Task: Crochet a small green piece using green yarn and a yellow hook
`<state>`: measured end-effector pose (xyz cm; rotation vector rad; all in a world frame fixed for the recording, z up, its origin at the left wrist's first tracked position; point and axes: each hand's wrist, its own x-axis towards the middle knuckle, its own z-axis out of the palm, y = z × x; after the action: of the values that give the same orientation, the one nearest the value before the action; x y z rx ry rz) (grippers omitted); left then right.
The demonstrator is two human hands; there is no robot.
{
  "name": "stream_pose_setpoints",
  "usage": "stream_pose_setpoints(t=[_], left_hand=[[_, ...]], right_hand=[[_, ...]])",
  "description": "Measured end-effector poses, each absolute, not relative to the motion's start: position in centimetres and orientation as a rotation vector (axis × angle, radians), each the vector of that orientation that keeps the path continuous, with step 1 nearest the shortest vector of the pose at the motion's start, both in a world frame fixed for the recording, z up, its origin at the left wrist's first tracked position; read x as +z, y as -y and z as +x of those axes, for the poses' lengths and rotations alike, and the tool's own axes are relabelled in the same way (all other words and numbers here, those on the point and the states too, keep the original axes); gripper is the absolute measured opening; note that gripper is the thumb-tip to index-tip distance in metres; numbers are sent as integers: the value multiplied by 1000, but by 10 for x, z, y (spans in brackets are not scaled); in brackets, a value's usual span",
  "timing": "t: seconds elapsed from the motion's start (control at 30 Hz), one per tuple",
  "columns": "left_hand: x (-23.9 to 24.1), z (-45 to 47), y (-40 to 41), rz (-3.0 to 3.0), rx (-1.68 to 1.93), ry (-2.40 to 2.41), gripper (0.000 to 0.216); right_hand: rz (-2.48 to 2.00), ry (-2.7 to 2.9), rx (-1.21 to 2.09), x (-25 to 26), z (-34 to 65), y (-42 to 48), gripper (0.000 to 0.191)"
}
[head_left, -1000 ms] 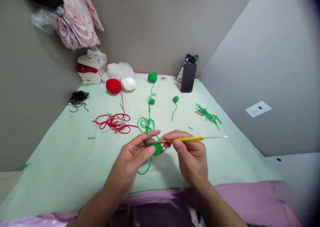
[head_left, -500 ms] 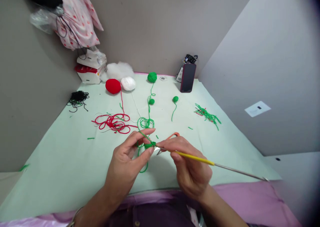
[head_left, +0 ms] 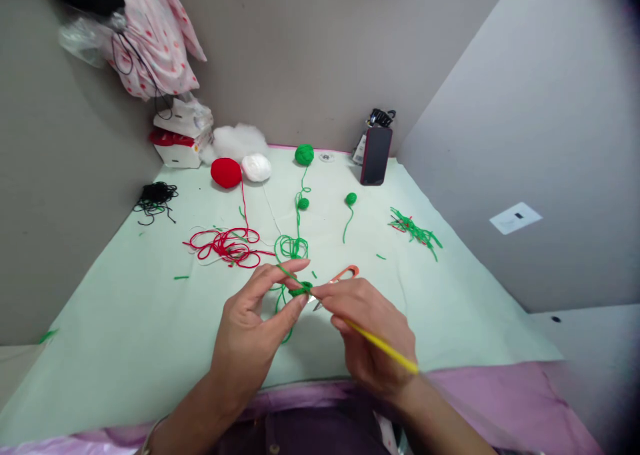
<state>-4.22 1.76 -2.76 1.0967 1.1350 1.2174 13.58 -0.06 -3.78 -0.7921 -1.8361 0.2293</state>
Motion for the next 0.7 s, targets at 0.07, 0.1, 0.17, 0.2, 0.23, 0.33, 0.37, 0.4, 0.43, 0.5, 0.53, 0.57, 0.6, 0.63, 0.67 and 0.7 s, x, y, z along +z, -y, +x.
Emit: stream_pose_setpoints(t=[0.07,0.1,0.17,0.2,0.23,0.33,0.37,0.4,0.43,0.5,0.53,0.57,0.6,0.63,0.67,0.7], left_hand=[[-28,-42,-18,1085,1224,-1141,16],[-29,-43,-18,1067,1211,-1139,17],[-30,-44,-18,1025,1162,-1122,24],[-31,-45,-18,999,1140,-1103,29],[-32,-45,-17,967,1125,-1076,36],[-33,-43,-17,822,1108,-929,50],[-32,-42,-18,756,1089,-867,52],[-32,-42,-18,686,1054,-810,52],[-31,-41,-19,619,1009,-762,51],[-30,-42,-21,518,945,-726,50],[-29,-43,-22,493,943,-738,49],[-28,-43,-23,488,962,-766,47],[-27,-44,-23,499,991,-797,46],[-27,-44,-23,525,1016,-823,44],[-26,-44,-22,564,1031,-837,44],[-26,-44,-21,612,1033,-839,43]], right_hand=[[-776,1896,87,-42,137,1,31],[-762,1911,34,-43,137,1,33],[-749,1916,-14,-44,138,1,34],[-758,1918,-27,-44,138,1,34],[-779,1930,-44,-44,137,0,35],[-861,2009,-152,-43,136,0,40],[-883,2020,-177,-44,136,0,43],[-893,2008,-186,-44,135,0,44],[-887,1976,-166,-44,135,1,43],[-858,1860,-11,-43,135,2,39],[-850,1784,109,-42,135,2,36],[-846,1700,239,-40,135,1,33],[-848,1612,365,-38,135,1,29],[-855,1535,472,-35,134,0,26],[-861,1481,547,-33,134,-1,23],[-863,1461,593,-32,133,-3,21]])
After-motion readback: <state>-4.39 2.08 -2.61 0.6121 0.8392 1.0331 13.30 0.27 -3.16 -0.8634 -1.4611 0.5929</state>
